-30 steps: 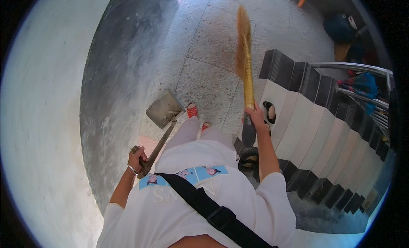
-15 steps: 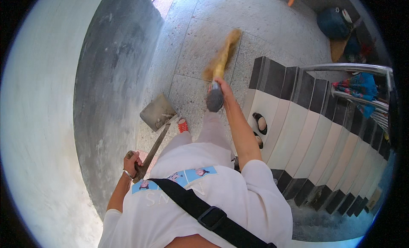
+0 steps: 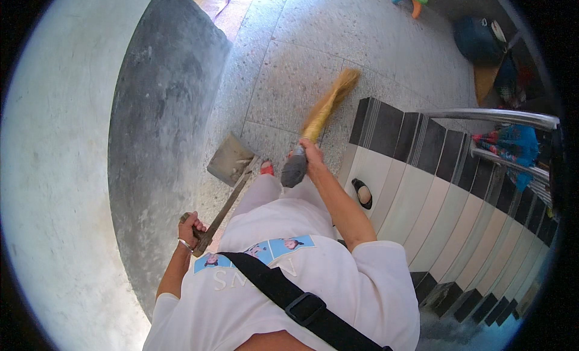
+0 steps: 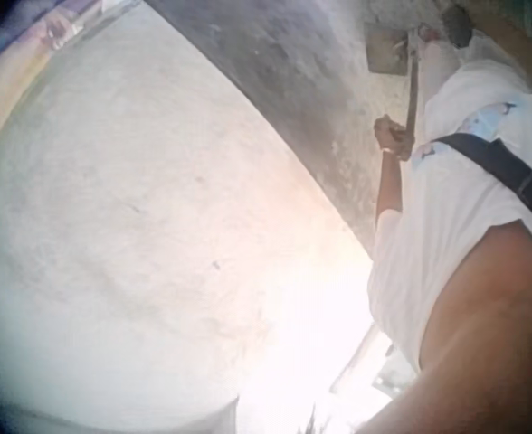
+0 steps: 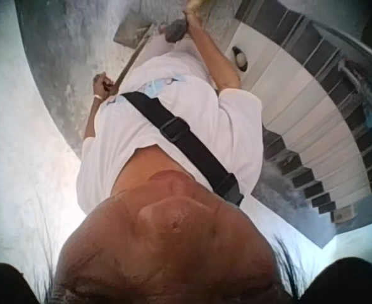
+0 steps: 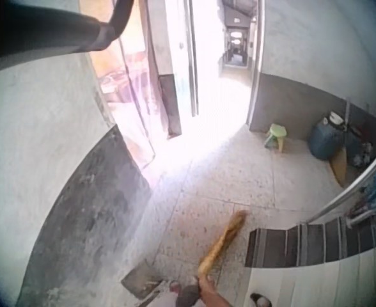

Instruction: The person sweeps a tiled floor with a broom, moving debris toward a dustpan. They then use the dustpan to collect the swept material and continue sweeping the area near a staircase.

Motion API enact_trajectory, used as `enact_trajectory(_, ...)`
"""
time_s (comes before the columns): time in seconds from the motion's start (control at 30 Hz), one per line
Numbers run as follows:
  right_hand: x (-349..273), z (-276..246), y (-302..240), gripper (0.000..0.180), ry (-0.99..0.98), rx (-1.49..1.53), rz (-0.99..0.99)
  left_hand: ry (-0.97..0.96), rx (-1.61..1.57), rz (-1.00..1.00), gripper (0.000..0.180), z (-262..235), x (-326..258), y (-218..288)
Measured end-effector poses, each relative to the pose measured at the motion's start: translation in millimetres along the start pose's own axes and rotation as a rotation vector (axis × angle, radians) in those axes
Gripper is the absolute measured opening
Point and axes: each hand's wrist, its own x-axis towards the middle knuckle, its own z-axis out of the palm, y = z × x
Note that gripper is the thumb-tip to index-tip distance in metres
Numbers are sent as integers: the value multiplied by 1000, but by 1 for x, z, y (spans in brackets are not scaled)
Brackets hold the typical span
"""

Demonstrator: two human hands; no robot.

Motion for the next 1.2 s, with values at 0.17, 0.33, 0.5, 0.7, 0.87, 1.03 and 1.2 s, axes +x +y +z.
enact_trajectory(0.17, 42, 24, -32, 25, -388, 154, 236, -4, -32, -15, 24, 27, 8, 8)
enact_trajectory(0.33, 86, 17, -117, 34, -547, 338, 346, -49, 14, -58, 23, 53, 45, 34)
enact_trajectory(0.5, 69, 42, -147, 32, -316, 213, 171, -78, 21, -87, 21, 93, 81, 68)
enact_trajectory(0.7, 146, 37, -141, 31, -273, 201, 286, -98, 98, -105, 20, 144, 97, 102)
enact_trajectory(0.87, 126, -5, -220, 29, -274, 474, 279, -126, 152, -111, 20, 178, 117, 120)
enact_trajectory(1.03, 149, -74, -262, 40, 37, 16, -170, -137, 191, -85, 21, 222, 135, 128)
enact_trajectory(1.2, 232, -175, -289, 62, 420, -253, -219, -69, 198, -35, 21, 288, 133, 134)
